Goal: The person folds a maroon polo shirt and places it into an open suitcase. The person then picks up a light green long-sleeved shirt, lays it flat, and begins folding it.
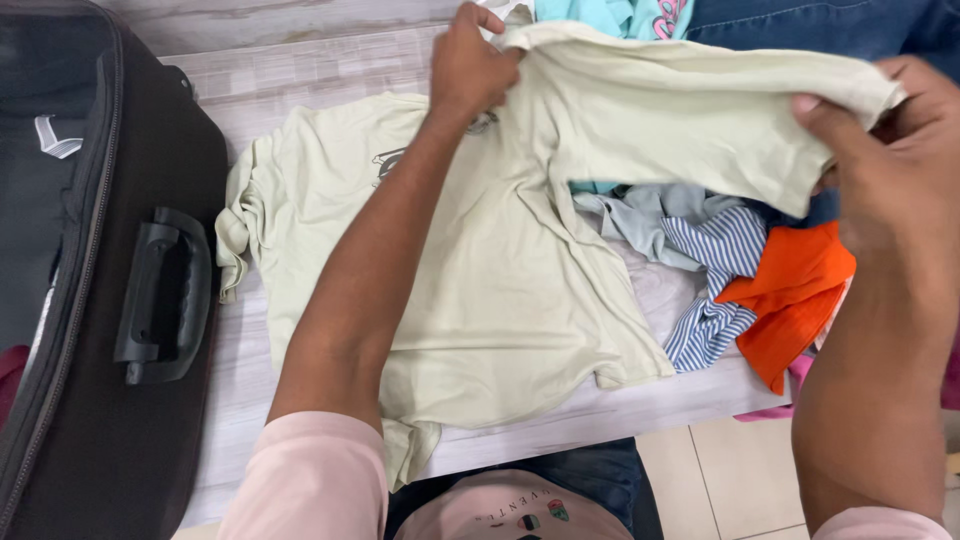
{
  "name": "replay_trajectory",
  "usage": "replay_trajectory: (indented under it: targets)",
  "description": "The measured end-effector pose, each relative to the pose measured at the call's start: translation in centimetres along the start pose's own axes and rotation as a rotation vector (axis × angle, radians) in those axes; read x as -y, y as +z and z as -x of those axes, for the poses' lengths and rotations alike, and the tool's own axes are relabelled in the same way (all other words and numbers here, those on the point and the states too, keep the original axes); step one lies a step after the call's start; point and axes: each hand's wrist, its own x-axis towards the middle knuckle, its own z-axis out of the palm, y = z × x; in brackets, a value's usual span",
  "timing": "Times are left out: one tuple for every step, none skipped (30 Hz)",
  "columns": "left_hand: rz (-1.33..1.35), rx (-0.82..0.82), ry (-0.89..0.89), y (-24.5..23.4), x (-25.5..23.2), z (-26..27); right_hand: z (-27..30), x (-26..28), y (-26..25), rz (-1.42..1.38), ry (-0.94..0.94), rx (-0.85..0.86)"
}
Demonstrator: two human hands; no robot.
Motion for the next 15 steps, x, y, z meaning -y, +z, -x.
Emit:
replay_trajectory:
  targets:
    - [0.096,0.113,-0.13,1.0,0.4,0.5,-0.2,0.3,0.1,-0.122,-0.023,0.0]
    - [0.069,0.11,0.098,2.0,0.8,1.4,-0.5,0.6,0.3,-0.244,-0.045,0.0]
    - [0.04,0.109,0.325,2.8,1.2,2.2,-0.7,1.0,0.5,-0.367,-0.067,0.0]
    - [0.062,0.148,0.337,3.4,1.4,2.9,-0.7,1.3,1.0,-0.379,-0.009,-0.04]
    - [0.085,0.186,0.349,4.1,1.5,4.2,-0.8,1.7,1.5,-0.391,0.049,-0.081]
    - [0.107,0.226,0.361,4.4,1.4,5.2,-0.7,2.2,2.0,-0.402,0.107,-0.123]
    - [0.068,0.234,0.303,4.4,1.0,5.8,-0.9,2.6,3.0,-0.4,0.008,-0.081]
    - [0.029,0.243,0.245,4.3,0.5,6.3,-1.4,3.0,4.5,-0.399,-0.092,-0.039]
    - [-0.011,0.252,0.187,3.9,-0.1,6.6,-1.6,3.6,5.5,-0.355,-0.164,0.006]
    - [0.148,0.359,-0.021,3.1,-0.8,6.5,-1.8,4.3,6.5,-0.314,-0.241,0.049]
    - [0.307,0.461,-0.232,2.1,-1.4,6.2,-1.7,4.9,7.8,-0.245,-0.267,0.1]
    - [0.468,0.559,-0.446,1.1,-1.9,6.0,-1.7,5.5,9.3,-0.176,-0.296,0.15]
    - [0.569,0.607,-0.469,0.0,-2.3,5.7,-1.3,6.0,11.0,-0.124,-0.302,0.209]
    - [0.671,0.654,-0.493,-1.2,-2.5,5.4,-0.7,6.4,12.7,-0.087,-0.256,0.299]
    - [0.774,0.701,-0.517,-2.2,-2.6,5.3,-0.2,6.7,14.0,-0.05,-0.211,0.389]
